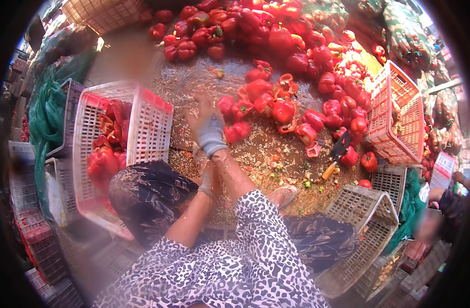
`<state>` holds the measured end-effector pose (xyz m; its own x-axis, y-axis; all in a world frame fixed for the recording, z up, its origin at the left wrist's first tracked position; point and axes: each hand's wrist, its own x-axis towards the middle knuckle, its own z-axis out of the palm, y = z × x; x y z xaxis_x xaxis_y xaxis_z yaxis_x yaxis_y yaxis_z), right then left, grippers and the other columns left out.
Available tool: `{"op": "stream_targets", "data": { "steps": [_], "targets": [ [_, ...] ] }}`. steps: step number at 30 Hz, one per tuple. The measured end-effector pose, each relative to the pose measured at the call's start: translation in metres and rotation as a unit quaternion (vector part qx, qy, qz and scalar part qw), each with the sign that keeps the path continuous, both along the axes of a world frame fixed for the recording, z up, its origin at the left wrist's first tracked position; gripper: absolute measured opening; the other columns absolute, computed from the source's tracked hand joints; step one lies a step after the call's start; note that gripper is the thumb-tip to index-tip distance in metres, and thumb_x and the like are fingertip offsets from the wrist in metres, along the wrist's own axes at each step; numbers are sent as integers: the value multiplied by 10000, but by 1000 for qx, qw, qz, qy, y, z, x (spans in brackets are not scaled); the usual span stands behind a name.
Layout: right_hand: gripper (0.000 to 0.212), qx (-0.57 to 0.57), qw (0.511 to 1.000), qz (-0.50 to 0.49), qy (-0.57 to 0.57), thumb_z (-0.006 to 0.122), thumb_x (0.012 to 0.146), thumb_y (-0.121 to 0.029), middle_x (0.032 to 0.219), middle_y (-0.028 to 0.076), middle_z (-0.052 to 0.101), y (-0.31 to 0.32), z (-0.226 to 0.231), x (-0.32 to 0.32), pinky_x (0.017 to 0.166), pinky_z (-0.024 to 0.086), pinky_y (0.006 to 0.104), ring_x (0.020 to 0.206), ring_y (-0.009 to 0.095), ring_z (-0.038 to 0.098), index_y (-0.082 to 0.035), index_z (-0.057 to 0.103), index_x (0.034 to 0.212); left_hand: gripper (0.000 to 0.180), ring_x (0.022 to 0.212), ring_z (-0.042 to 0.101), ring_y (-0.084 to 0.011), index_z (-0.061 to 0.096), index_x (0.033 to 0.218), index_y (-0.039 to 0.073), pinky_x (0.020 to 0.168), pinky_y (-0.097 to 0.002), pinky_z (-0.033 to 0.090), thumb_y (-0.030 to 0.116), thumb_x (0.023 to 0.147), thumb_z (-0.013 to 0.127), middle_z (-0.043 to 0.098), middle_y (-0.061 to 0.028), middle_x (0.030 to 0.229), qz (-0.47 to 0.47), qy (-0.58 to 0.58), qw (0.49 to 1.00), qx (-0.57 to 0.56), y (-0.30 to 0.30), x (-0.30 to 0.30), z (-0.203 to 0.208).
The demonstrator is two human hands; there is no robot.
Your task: The person trims and sorts red bell peppers by hand and using a cleaver, placing them into plastic baskets while sitting on the ground.
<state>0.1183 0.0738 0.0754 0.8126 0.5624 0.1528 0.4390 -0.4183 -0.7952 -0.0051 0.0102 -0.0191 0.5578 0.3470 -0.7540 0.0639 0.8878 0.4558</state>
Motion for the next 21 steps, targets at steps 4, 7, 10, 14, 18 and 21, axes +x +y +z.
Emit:
{"op": "stream_targets", "data": {
  "steps": [4,7,10,14,18,21],
  "targets": [
    [581,-357,921,62,-144,725,757,-266,1306,130,503,-80,-72,21,854,492,464,1181,343,500,-225,509,1294,449,775,622,-163,405,1382,84,620,-278,535,238,971,503,606,-56,1053,-9,27,999,35,-6,2,11],
    [581,-456,872,108,-145,698,767,-242,1317,117,484,-93,-112,34,826,494,483,1191,340,484,-273,493,1309,482,766,624,-173,373,1405,91,624,-281,544,242,971,517,603,-79,1057,-14,21,999,25,-7,1,9],
    [521,-489,849,119,-163,646,800,-195,1263,119,509,-88,-135,49,780,498,477,1136,344,513,-276,488,1290,551,776,631,-202,310,1451,113,647,-298,566,256,970,539,579,-119,1125,-29,4,999,14,-7,2,4],
    [502,-475,853,139,-166,659,791,-203,1194,135,552,-95,-155,58,777,515,465,1069,369,565,-249,485,1259,491,754,618,-177,392,1386,77,613,-292,536,228,947,552,617,-95,1057,-21,35,999,21,-10,8,13],
    [672,-420,895,150,6,734,721,-267,1214,193,586,-106,-119,65,889,507,447,1109,372,590,-214,465,1335,541,768,618,-185,361,1424,96,642,-290,542,229,943,568,571,-109,1159,-22,64,997,26,2,0,15],
    [746,-266,945,141,128,764,703,-288,1242,224,588,-142,-111,70,931,489,426,1124,359,597,-170,453,1370,623,794,618,-183,319,1467,106,662,-285,555,242,934,609,546,-107,1194,-30,67,995,70,6,4,11]
  ]
}}
